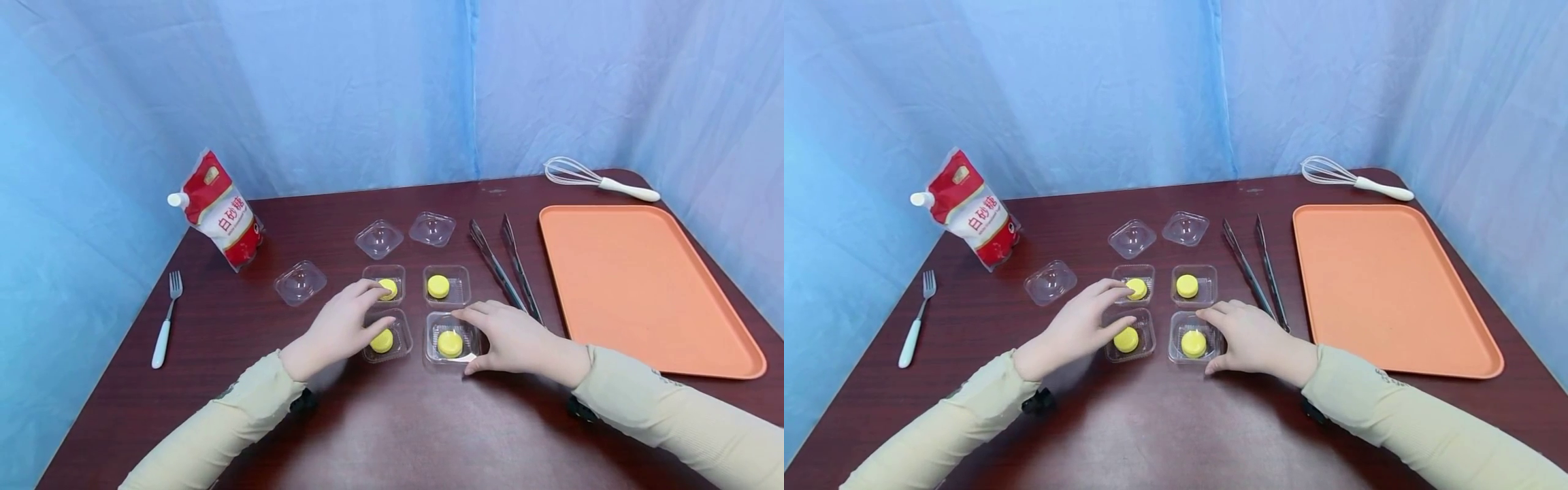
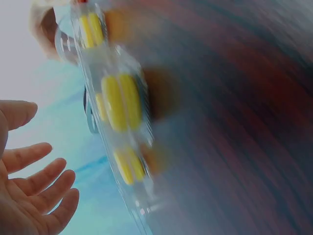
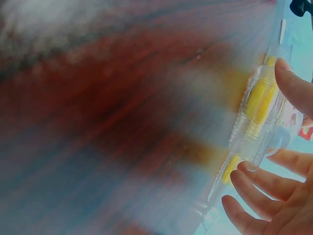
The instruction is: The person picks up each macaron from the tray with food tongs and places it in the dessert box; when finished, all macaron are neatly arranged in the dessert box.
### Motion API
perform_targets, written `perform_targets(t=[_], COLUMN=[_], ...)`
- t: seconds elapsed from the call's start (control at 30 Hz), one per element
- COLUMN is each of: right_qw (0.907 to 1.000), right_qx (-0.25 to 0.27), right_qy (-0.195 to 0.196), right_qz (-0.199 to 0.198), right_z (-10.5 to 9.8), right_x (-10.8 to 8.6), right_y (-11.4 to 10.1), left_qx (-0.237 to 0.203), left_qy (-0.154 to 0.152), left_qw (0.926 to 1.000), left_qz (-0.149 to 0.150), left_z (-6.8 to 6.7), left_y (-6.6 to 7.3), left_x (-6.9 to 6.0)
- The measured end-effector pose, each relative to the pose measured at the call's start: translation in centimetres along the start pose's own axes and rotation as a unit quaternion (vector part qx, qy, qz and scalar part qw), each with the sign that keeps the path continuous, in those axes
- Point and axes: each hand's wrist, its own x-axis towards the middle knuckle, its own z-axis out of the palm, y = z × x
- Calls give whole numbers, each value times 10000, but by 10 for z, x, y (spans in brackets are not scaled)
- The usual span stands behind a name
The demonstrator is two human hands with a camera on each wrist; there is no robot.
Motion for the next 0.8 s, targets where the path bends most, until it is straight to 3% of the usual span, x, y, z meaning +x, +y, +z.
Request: perform_targets(t=[0.4,0.8], right_qw=[10000,10000], right_qx=[22,41], right_qy=[21,0], right_qz=[-20,54], right_z=[0,1], right_x=[0,0], right_y=[0,0], left_qx=[82,162], left_qy=[86,-320], left_qw=[9980,9936], left_qz=[-621,-1071], left_z=[-14,-23], left_y=[-38,-74], left_x=[-9,-18])
